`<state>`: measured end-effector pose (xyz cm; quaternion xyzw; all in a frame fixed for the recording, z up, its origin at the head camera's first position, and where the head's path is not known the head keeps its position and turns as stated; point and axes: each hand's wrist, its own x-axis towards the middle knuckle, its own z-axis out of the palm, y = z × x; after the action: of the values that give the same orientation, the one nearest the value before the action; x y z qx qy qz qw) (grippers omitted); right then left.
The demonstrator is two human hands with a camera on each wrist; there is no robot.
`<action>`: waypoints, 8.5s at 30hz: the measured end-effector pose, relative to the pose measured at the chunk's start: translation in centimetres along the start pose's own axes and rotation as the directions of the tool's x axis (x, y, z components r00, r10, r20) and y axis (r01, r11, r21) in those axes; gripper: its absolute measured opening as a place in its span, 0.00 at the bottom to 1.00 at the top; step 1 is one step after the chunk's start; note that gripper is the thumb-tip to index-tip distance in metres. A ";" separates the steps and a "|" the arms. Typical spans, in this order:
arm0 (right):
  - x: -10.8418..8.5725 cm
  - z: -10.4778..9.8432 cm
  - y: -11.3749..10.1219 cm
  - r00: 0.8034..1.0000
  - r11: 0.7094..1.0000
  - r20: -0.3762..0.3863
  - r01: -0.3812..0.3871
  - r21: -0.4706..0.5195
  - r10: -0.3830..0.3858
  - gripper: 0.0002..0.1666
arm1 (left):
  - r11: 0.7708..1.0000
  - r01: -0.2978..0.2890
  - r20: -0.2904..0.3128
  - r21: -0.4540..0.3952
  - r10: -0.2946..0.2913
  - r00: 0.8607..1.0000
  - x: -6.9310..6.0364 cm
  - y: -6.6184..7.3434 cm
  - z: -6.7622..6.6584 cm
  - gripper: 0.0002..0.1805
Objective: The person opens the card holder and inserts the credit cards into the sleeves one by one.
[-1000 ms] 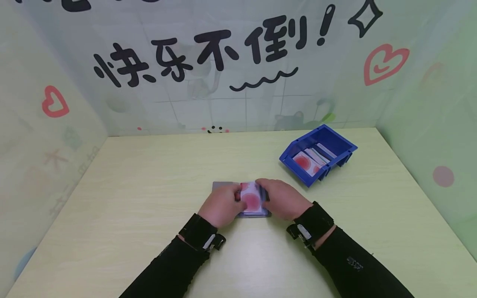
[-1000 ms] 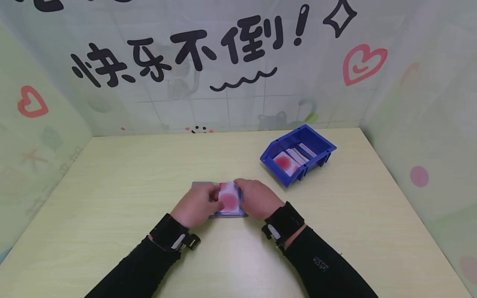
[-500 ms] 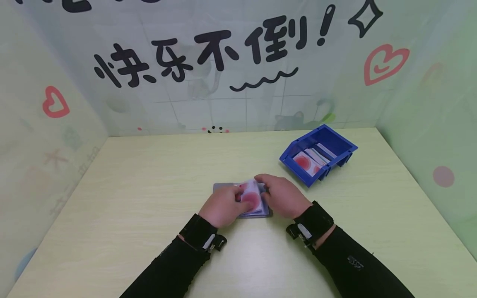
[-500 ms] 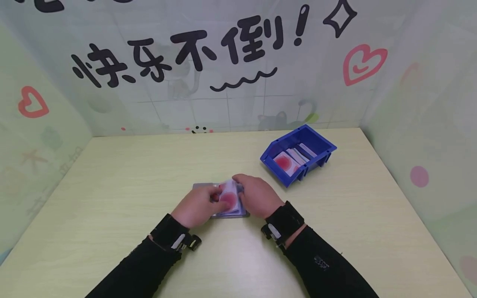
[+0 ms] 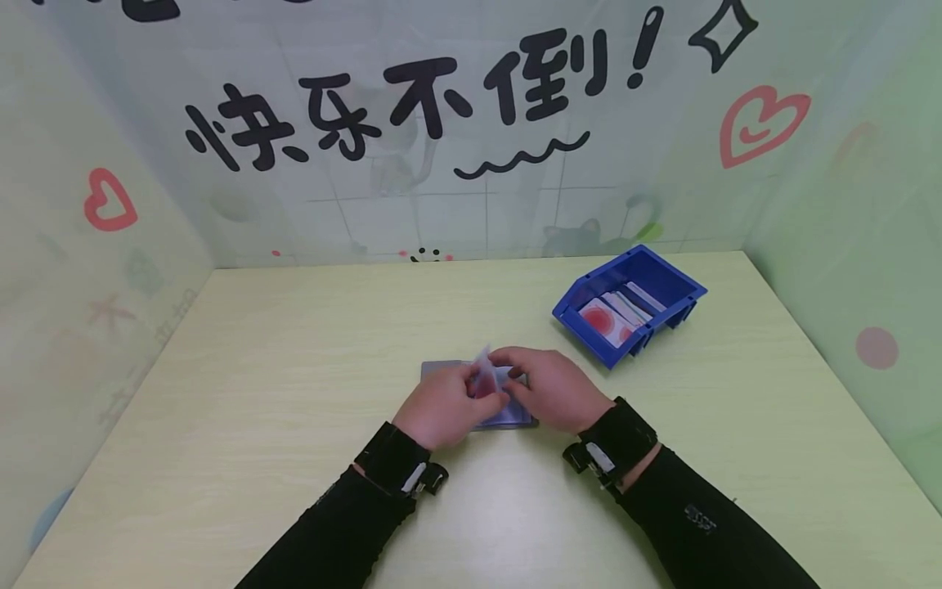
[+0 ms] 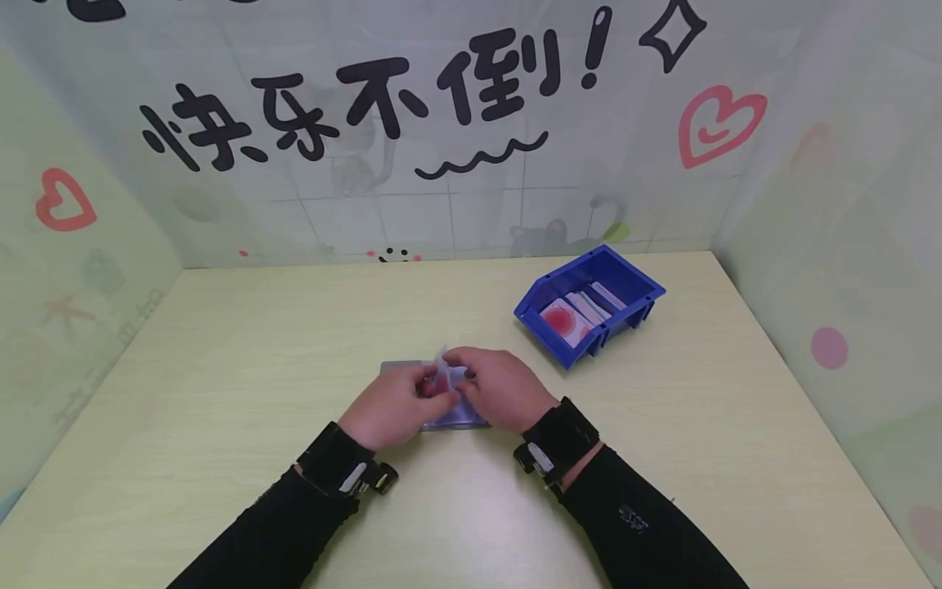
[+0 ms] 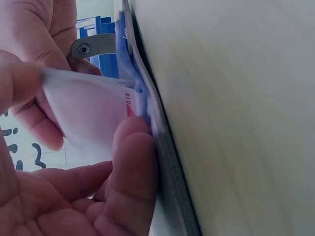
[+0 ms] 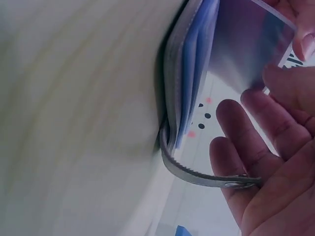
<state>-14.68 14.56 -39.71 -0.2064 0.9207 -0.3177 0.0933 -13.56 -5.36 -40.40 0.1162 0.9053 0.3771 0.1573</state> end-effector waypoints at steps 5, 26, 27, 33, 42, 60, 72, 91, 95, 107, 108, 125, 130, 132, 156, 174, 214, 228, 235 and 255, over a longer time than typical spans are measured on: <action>0.0 0.2 0.1 0.998 0.998 0.060 -0.003 -0.057 0.007 0.33 | 1.000 0.012 -0.005 -0.019 -0.012 1.000 -0.1 0.1 -0.3 0.19; -0.1 0.1 0.5 0.992 0.990 0.125 -0.010 -0.140 0.028 0.31 | 0.988 0.108 -0.149 0.108 -0.091 0.985 0.1 -1.5 -2.1 0.41; -0.1 0.1 0.5 0.991 0.990 0.128 -0.011 -0.139 0.029 0.31 | 0.986 0.107 -0.151 0.124 -0.088 0.985 0.0 -1.5 -2.1 0.40; 0.0 -0.1 0.5 0.988 0.991 0.150 -0.024 -0.130 0.043 0.31 | 0.967 0.102 -0.140 0.232 -0.071 0.988 -0.3 -1.7 -2.6 0.30; 0.1 -0.4 0.7 0.982 0.992 0.174 -0.060 -0.110 0.078 0.29 | 0.947 0.113 -0.134 0.301 -0.075 0.988 -0.3 -1.9 -2.8 0.28; 0.5 -7.1 2.6 0.982 0.966 -0.137 -0.157 -0.206 0.131 0.17 | 0.902 0.082 -0.152 0.425 -0.018 0.988 -0.6 -1.7 -2.2 0.28; 3.9 -10.7 7.6 0.924 0.810 -0.039 -0.352 -0.469 0.379 0.14 | 0.902 0.076 -0.142 0.424 -0.016 0.990 -0.7 -2.1 -2.2 0.36; 4.3 -10.6 7.8 0.906 0.793 -0.045 -0.391 -0.467 0.420 0.12 | 0.906 0.074 -0.132 0.417 -0.020 0.991 -0.8 -2.0 -2.2 0.38; 4.6 -10.6 8.2 0.898 0.786 -0.047 -0.407 -0.466 0.438 0.11 | 0.906 0.075 -0.132 0.417 -0.022 0.991 -0.9 -1.9 -2.2 0.38; 4.8 -11.3 9.2 0.908 0.820 -0.050 -0.399 -0.411 0.417 0.11 | 0.889 0.072 -0.133 0.452 -0.013 0.991 -0.9 -1.7 -2.2 0.37; 4.8 -11.5 9.4 0.914 0.826 -0.047 -0.386 -0.411 0.404 0.11 | 0.888 0.073 -0.133 0.454 -0.013 0.991 -0.9 -1.7 -2.2 0.37; 2.2 -14.6 7.6 0.921 0.917 -0.127 -0.382 -0.118 0.367 0.17 | 0.879 0.068 -0.117 0.472 -0.014 0.993 -1.0 -1.9 -2.2 0.37; 1.1 -14.0 5.0 0.915 0.928 -0.153 -0.370 0.046 0.373 0.26 | 0.885 0.070 -0.119 0.460 -0.017 0.993 -1.0 -1.8 -2.4 0.36; 1.1 -12.8 3.9 0.916 0.927 -0.146 -0.361 0.102 0.373 0.29 | 0.886 0.072 -0.121 0.459 -0.018 0.992 -1.0 -1.8 -2.4 0.36; 3.7 -0.9 -0.7 0.952 0.950 0.038 -0.306 0.063 0.304 0.27 | 0.878 0.092 -0.126 0.470 -0.036 0.991 -1.0 -1.5 -2.3 0.37; 4.1 0.1 -1.1 0.955 0.955 0.014 -0.297 -0.003 0.297 0.29 | 0.868 0.089 -0.125 0.488 -0.032 0.992 -1.0 -1.4 -2.4 0.38; 3.3 1.9 -3.1 0.965 0.961 -0.017 -0.262 -0.084 0.262 0.26 | 0.879 0.080 -0.108 0.470 -0.032 0.994 -0.9 -1.6 -2.2 0.40; 3.2 2.3 -3.2 0.976 0.972 0.000 -0.217 -0.095 0.218 0.25 | 0.881 0.076 -0.124 0.467 -0.020 0.992 -1.0 -1.5 -2.1 0.42; 3.0 2.1 -3.5 0.980 0.976 -0.006 -0.201 -0.087 0.201 0.24 | 0.875 0.079 -0.128 0.477 -0.020 0.992 -1.0 -1.5 -2.1 0.40; 2.7 2.0 -4.1 0.988 0.987 0.041 -0.145 -0.076 0.148 0.25 | 0.869 0.080 -0.136 0.488 -0.015 0.991 -1.1 -1.6 -2.2 0.42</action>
<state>-15.24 9.38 -38.83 -0.1488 0.9420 -0.2713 0.1302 -13.52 -8.21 -39.87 0.1059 0.9822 0.1368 0.0736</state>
